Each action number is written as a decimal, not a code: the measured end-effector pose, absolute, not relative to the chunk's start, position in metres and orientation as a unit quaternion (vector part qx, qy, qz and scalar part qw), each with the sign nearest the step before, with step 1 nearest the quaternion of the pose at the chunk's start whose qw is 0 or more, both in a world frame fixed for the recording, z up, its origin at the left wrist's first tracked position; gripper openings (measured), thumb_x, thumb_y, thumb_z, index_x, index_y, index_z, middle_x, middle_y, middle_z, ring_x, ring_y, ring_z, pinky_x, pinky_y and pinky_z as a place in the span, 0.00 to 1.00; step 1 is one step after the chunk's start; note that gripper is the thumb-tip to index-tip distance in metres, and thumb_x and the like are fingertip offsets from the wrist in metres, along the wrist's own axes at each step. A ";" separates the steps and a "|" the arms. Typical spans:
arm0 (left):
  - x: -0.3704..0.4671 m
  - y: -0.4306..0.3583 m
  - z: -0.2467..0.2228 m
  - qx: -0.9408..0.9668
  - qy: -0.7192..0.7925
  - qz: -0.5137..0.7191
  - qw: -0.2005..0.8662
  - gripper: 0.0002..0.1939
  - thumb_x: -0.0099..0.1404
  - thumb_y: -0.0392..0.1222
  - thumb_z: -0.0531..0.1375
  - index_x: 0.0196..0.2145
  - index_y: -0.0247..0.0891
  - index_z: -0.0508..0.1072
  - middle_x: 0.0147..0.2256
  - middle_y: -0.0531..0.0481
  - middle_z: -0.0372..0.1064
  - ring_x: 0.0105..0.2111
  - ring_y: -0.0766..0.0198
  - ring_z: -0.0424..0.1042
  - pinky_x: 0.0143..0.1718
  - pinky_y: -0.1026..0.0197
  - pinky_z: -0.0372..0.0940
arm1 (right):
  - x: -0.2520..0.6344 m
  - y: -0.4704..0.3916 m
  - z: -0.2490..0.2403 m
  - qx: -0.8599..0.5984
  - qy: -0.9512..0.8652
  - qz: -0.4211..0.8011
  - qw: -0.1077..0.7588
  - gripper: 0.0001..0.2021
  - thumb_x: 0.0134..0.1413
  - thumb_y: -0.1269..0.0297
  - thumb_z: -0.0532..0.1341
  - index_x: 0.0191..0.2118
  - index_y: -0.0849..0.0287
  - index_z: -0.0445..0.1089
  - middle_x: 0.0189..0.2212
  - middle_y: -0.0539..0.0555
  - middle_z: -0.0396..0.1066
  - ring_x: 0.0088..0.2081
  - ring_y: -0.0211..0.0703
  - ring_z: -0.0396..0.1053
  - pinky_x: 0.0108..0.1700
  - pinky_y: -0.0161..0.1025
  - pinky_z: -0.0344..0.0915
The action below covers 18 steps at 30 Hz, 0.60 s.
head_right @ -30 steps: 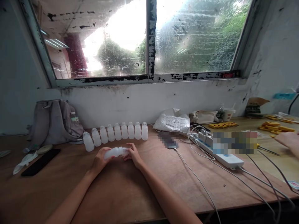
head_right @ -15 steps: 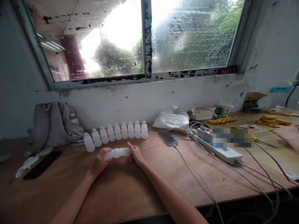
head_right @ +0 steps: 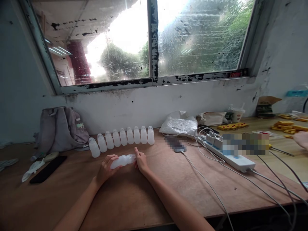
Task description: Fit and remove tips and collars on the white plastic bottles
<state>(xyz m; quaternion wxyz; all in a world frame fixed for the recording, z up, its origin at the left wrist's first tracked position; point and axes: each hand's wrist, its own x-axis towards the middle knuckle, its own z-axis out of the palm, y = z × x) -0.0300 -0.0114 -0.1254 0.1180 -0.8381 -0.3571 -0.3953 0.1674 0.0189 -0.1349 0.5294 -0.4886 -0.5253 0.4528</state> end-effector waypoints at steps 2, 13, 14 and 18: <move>-0.028 -0.011 -0.125 -0.830 -0.370 -0.404 0.107 0.15 0.56 0.47 0.55 0.41 0.40 0.62 0.39 0.46 0.63 0.40 0.59 0.64 0.42 0.56 0.62 | 0.169 0.019 -0.135 -0.470 -0.529 0.462 0.535 0.25 0.47 0.40 0.44 0.19 0.58 0.55 0.07 0.46 0.57 0.07 0.33 0.53 0.08 0.30 0.46; -0.030 -0.001 -0.128 -0.808 -0.423 -0.409 -0.032 0.25 0.54 0.47 0.57 0.49 0.41 0.58 0.42 0.47 0.63 0.43 0.59 0.65 0.43 0.56 0.62 | 0.167 0.013 -0.129 -0.382 -0.600 0.502 0.493 0.18 0.45 0.47 0.53 0.34 0.58 0.57 0.18 0.44 0.64 0.11 0.30 0.59 0.08 0.25 0.49; -0.029 -0.001 -0.129 -0.816 -0.419 -0.397 -0.046 0.28 0.53 0.47 0.58 0.51 0.42 0.56 0.44 0.47 0.63 0.44 0.59 0.64 0.44 0.55 0.61 | 0.167 0.014 -0.130 -0.390 -0.598 0.499 0.491 0.18 0.45 0.47 0.53 0.32 0.59 0.57 0.16 0.44 0.63 0.10 0.30 0.58 0.08 0.25 0.49; -0.026 0.000 -0.133 -0.831 -0.422 -0.359 -0.045 0.26 0.52 0.45 0.59 0.50 0.44 0.59 0.44 0.47 0.64 0.44 0.57 0.64 0.45 0.52 0.60 | 0.166 0.018 -0.135 -0.422 -0.583 0.485 0.496 0.18 0.45 0.46 0.53 0.28 0.59 0.57 0.13 0.42 0.60 0.09 0.29 0.55 0.08 0.25 0.47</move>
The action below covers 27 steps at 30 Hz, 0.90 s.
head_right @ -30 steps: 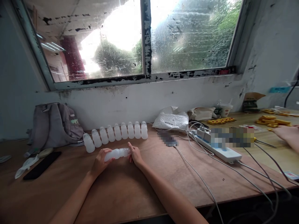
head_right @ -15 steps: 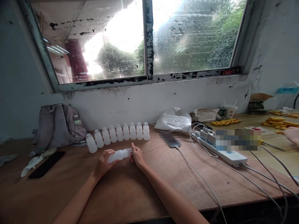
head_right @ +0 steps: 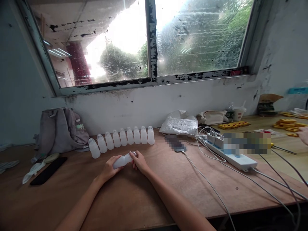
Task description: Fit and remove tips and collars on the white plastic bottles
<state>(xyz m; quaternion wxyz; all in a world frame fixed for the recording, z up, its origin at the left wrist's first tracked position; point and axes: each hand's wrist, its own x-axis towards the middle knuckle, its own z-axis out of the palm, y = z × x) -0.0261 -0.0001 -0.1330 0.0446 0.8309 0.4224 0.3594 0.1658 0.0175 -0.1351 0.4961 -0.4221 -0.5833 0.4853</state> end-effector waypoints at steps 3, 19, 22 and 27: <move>-0.026 -0.001 -0.133 0.837 0.419 0.352 0.024 0.24 0.54 0.45 0.58 0.49 0.44 0.60 0.43 0.47 0.64 0.43 0.57 0.64 0.45 0.53 0.61 | 0.164 0.019 -0.137 -0.439 -0.577 0.468 0.505 0.19 0.44 0.45 0.53 0.26 0.59 0.57 0.12 0.42 0.59 0.09 0.29 0.55 0.08 0.26 0.47; -0.019 -0.017 -0.119 0.848 0.369 0.380 -0.029 0.22 0.54 0.47 0.57 0.47 0.42 0.62 0.40 0.47 0.67 0.40 0.59 0.67 0.42 0.58 0.64 | 0.178 0.023 -0.122 -0.354 -0.478 0.681 0.427 0.32 0.45 0.36 0.38 0.26 0.62 0.63 0.16 0.52 0.65 0.15 0.37 0.63 0.14 0.32 0.58; -0.017 -0.019 -0.119 0.862 0.355 0.361 -0.003 0.23 0.53 0.48 0.57 0.47 0.44 0.63 0.40 0.48 0.67 0.40 0.59 0.67 0.41 0.58 0.64 | 0.184 0.024 -0.120 -0.310 -0.468 0.710 0.425 0.34 0.46 0.37 0.38 0.28 0.63 0.66 0.22 0.55 0.68 0.21 0.38 0.66 0.20 0.33 0.61; -0.015 -0.021 -0.118 0.882 0.328 0.339 0.016 0.25 0.52 0.49 0.57 0.49 0.44 0.61 0.41 0.49 0.66 0.40 0.60 0.66 0.41 0.59 0.64 | 0.188 0.023 -0.119 -0.260 -0.451 0.755 0.398 0.35 0.46 0.36 0.39 0.30 0.64 0.68 0.28 0.58 0.70 0.31 0.42 0.67 0.32 0.36 0.62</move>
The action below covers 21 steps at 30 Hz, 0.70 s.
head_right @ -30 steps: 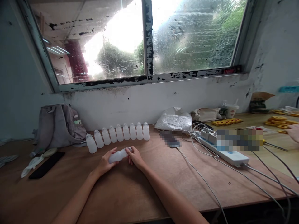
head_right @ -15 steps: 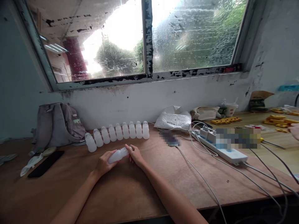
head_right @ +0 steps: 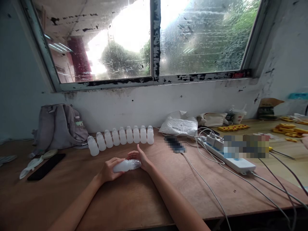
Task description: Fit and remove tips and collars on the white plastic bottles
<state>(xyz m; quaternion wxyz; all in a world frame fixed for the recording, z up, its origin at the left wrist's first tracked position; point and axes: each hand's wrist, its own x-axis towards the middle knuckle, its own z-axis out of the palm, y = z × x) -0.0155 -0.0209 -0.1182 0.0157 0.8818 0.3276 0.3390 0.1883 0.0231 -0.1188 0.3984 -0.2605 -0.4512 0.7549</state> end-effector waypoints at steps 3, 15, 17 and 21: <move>-0.016 -0.021 -0.119 0.893 0.301 0.336 0.008 0.26 0.52 0.47 0.58 0.49 0.42 0.61 0.41 0.47 0.66 0.40 0.60 0.66 0.41 0.59 0.64 | 0.187 0.022 -0.120 -0.249 -0.450 0.769 0.380 0.34 0.46 0.37 0.42 0.31 0.64 0.69 0.29 0.58 0.70 0.33 0.43 0.67 0.36 0.38 0.60; -0.009 -0.027 -0.124 0.915 0.242 0.311 -0.082 0.27 0.54 0.47 0.55 0.51 0.35 0.58 0.37 0.41 0.67 0.35 0.58 0.67 0.34 0.56 0.66 | 0.179 0.016 -0.129 -0.336 -0.488 0.697 0.404 0.29 0.46 0.41 0.48 0.30 0.65 0.70 0.27 0.57 0.71 0.31 0.42 0.67 0.39 0.39 0.58; -0.010 -0.027 -0.126 0.912 0.234 0.325 -0.088 0.28 0.54 0.48 0.56 0.51 0.35 0.58 0.37 0.41 0.67 0.34 0.58 0.68 0.33 0.56 0.66 | 0.177 0.013 -0.129 -0.332 -0.491 0.699 0.399 0.29 0.47 0.41 0.48 0.31 0.65 0.70 0.29 0.57 0.71 0.32 0.41 0.67 0.39 0.38 0.58; -0.012 -0.025 -0.126 0.907 0.241 0.335 -0.081 0.28 0.53 0.49 0.56 0.50 0.35 0.60 0.36 0.42 0.68 0.33 0.59 0.68 0.33 0.58 0.66 | 0.175 0.013 -0.129 -0.333 -0.467 0.715 0.399 0.27 0.48 0.43 0.48 0.29 0.65 0.70 0.27 0.58 0.71 0.31 0.41 0.67 0.37 0.37 0.59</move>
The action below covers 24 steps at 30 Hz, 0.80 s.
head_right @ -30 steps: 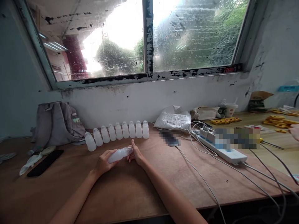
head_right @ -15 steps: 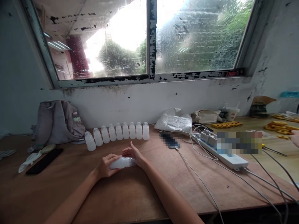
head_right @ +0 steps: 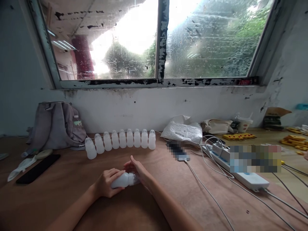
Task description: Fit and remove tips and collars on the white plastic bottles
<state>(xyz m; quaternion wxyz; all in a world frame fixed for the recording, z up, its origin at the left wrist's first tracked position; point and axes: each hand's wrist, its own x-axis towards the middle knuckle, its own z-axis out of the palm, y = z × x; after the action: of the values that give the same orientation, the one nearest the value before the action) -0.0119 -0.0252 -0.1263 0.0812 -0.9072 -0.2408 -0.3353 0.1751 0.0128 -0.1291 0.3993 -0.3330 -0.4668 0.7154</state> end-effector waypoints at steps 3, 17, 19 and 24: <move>-0.010 -0.023 -0.124 -0.906 -0.276 -0.311 0.076 0.27 0.54 0.53 0.55 0.49 0.36 0.61 0.36 0.43 0.68 0.33 0.59 0.68 0.34 0.58 0.66 | 0.176 0.021 -0.131 -0.358 -0.399 0.718 0.444 0.24 0.48 0.46 0.51 0.26 0.65 0.70 0.24 0.57 0.70 0.27 0.39 0.67 0.35 0.37 0.60; -0.037 0.011 -0.141 -0.763 -0.533 -0.364 -0.041 0.25 0.62 0.51 0.44 0.54 0.37 0.53 0.45 0.43 0.61 0.47 0.58 0.61 0.47 0.55 0.57 | 0.175 0.027 -0.137 -0.313 -0.295 0.729 0.532 0.17 0.48 0.52 0.55 0.32 0.63 0.68 0.28 0.58 0.69 0.31 0.42 0.68 0.37 0.40 0.64; -0.049 0.013 -0.141 -0.764 -0.540 -0.350 -0.048 0.26 0.62 0.50 0.44 0.55 0.36 0.51 0.46 0.42 0.59 0.49 0.57 0.58 0.49 0.54 0.54 | 0.177 0.029 -0.138 -0.314 -0.300 0.731 0.527 0.17 0.47 0.52 0.55 0.31 0.63 0.68 0.28 0.58 0.69 0.29 0.42 0.68 0.35 0.40 0.64; -0.060 0.011 -0.139 -0.755 -0.542 -0.365 -0.056 0.22 0.63 0.47 0.41 0.52 0.36 0.54 0.48 0.42 0.57 0.50 0.58 0.57 0.52 0.53 0.51 | 0.178 0.030 -0.139 -0.315 -0.300 0.728 0.530 0.17 0.47 0.52 0.55 0.29 0.63 0.68 0.26 0.56 0.69 0.26 0.40 0.67 0.32 0.38 0.64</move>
<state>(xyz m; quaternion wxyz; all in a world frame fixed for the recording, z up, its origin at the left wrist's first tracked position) -0.0600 0.0114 -0.1385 -0.0557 -0.7550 -0.5417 -0.3653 0.1781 0.0297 -0.1386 0.5304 -0.3149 -0.3001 0.7276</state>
